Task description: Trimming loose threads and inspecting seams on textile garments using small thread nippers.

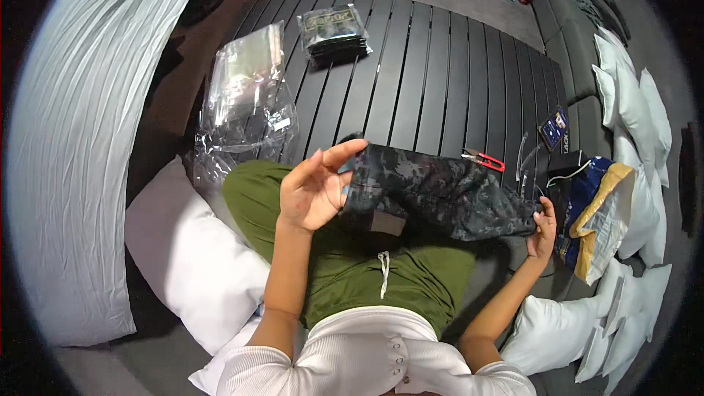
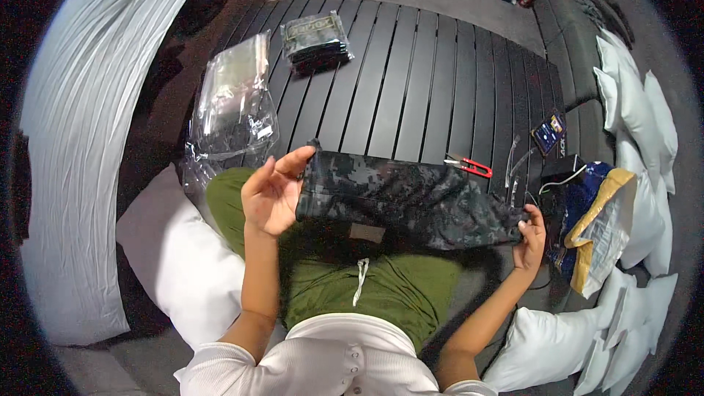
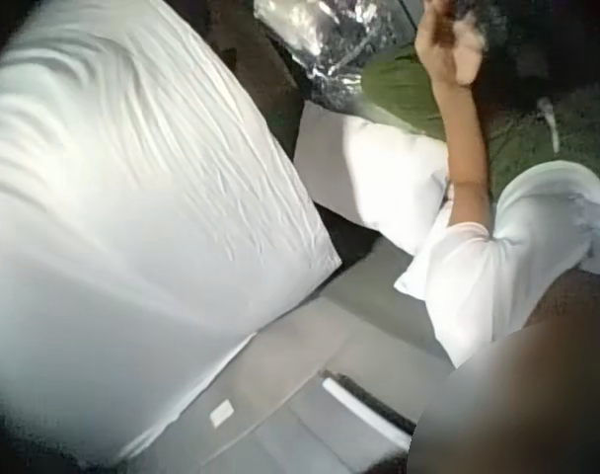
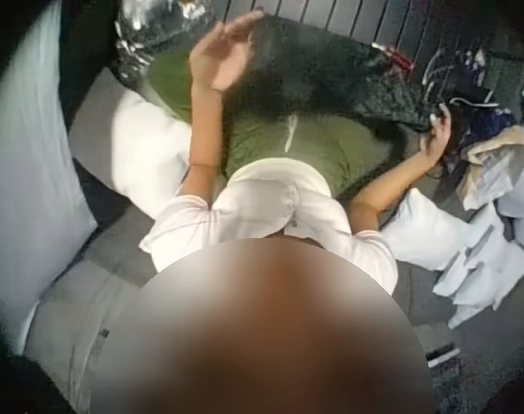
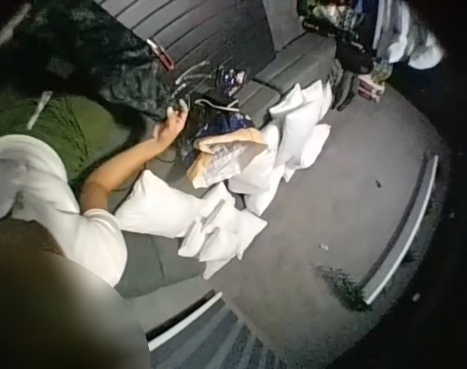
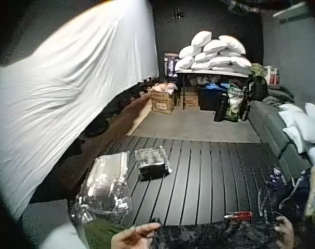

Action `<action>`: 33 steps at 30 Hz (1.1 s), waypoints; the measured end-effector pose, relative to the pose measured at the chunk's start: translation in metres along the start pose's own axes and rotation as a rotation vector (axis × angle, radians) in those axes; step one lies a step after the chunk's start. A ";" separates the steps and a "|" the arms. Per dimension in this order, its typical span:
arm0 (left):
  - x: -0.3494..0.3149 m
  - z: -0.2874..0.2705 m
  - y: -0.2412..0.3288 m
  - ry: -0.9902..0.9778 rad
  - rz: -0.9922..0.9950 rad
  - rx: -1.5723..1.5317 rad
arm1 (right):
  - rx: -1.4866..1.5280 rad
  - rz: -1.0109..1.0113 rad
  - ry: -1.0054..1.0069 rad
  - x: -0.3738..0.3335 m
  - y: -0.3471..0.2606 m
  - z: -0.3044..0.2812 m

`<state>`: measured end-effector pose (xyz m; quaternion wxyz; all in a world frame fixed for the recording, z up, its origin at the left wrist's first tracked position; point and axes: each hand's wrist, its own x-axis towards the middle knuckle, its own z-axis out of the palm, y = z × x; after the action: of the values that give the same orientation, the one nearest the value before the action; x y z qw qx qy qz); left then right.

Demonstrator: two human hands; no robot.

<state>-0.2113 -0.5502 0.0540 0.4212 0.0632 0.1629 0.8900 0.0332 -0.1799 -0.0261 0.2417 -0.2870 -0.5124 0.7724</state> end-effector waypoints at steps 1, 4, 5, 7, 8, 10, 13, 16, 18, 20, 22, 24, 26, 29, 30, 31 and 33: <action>-0.001 -0.003 -0.001 -0.056 -0.016 -0.074 | -0.043 -0.040 -0.042 -0.003 0.005 -0.005; -0.004 0.009 -0.001 -0.131 -0.043 -0.081 | -0.189 -0.223 -0.146 -0.021 -0.001 0.012; -0.005 0.015 -0.001 -0.159 -0.056 -0.093 | -0.246 -0.197 -0.363 -0.021 -0.005 0.007; -0.009 0.011 -0.002 -0.183 -0.099 -0.022 | -0.458 -0.066 -0.868 -0.024 -0.026 0.021; -0.011 0.005 -0.005 -0.198 -0.139 0.050 | -0.608 0.052 -1.159 -0.024 -0.042 0.052; -0.016 0.017 -0.009 -0.044 -0.153 0.128 | -0.689 0.186 -1.490 -0.033 -0.053 0.111; -0.015 0.021 -0.012 -0.062 -0.301 0.109 | -0.398 -0.059 -1.665 -0.045 -0.041 0.141; -0.012 0.027 -0.013 -0.102 -0.414 0.203 | -0.234 -0.329 -1.268 -0.036 -0.040 0.136; -0.012 0.033 -0.019 -0.096 -0.439 0.254 | -0.019 -0.271 -0.863 -0.042 -0.028 0.147; -0.010 0.034 -0.024 -0.138 -0.509 0.391 | -0.162 -0.258 -0.713 -0.046 -0.026 0.180; -0.010 0.036 -0.030 -0.129 -0.552 0.379 | -0.137 -0.115 -0.795 -0.050 -0.019 0.200; -0.009 0.036 -0.033 -0.132 -0.637 0.461 | -0.139 -0.030 -0.993 -0.046 -0.007 0.199; -0.008 0.035 -0.035 -0.127 -0.682 0.379 | 0.006 0.009 -1.001 -0.052 -0.009 0.200; -0.010 0.031 -0.035 -0.144 -0.631 0.462 | 0.067 0.153 -0.868 -0.057 -0.016 0.193; -0.011 0.030 -0.036 -0.145 -0.632 0.460 | 0.065 0.154 -0.867 -0.060 -0.018 0.191; -0.012 0.027 -0.038 -0.184 -0.611 0.472 | 0.059 0.260 -0.814 -0.061 -0.021 0.188; -0.013 0.028 -0.041 -0.204 -0.622 0.440 | -0.019 0.306 -0.795 -0.064 -0.023 0.186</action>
<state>-0.1666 -0.5292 0.0666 0.6614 0.1875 0.3185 0.6527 -0.0474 -0.3356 0.0652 -0.0948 -0.0420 -0.5242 0.8453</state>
